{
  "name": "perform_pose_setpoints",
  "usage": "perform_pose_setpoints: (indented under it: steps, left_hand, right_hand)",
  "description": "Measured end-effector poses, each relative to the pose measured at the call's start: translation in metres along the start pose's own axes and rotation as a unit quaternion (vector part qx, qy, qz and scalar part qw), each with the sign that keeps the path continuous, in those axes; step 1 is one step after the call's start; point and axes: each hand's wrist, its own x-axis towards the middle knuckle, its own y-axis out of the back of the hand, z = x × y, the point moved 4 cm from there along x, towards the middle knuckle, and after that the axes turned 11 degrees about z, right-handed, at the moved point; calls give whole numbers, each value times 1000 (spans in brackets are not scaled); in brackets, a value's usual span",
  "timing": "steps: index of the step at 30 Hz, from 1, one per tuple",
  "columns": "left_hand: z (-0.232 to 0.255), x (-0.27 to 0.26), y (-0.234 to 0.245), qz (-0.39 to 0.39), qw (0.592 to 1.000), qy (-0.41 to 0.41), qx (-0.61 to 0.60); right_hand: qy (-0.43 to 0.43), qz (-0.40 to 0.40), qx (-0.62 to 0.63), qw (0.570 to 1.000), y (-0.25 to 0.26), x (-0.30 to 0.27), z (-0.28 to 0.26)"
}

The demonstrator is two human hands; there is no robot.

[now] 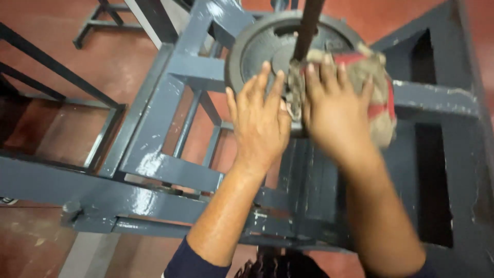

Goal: Cleaning various parts of a gym machine and weight plates using a cloth.

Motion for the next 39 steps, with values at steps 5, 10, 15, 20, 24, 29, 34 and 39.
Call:
perform_pose_setpoints:
  steps: [5,10,15,20,24,29,34,39]
  left_hand:
    - [6,5,3,7,1000,-12,-1]
    - [0,2,0,5,1000,1,4]
    - [-5,-5,-1,7,999,14,-38]
    - [-18,-9,0,21,990,65,-123]
    - [-29,-6,6,42,946,108,-304]
    - [-41,-7,7,81,877,189,-434]
    - [-52,-7,5,89,883,201,-414]
    - [-51,-9,-8,103,832,263,-477]
  right_hand:
    - [-45,21,45,998,-20,39,31]
    - [10,75,5,997,0,0,-18]
    - [63,50,89,993,15,-3,-5]
    - [26,165,74,983,41,-7,-30]
    - [63,106,171,977,23,-4,-87]
    - [93,80,209,970,-17,58,-117]
    - [118,59,237,963,14,16,-110]
    - [135,0,225,965,-18,47,-109]
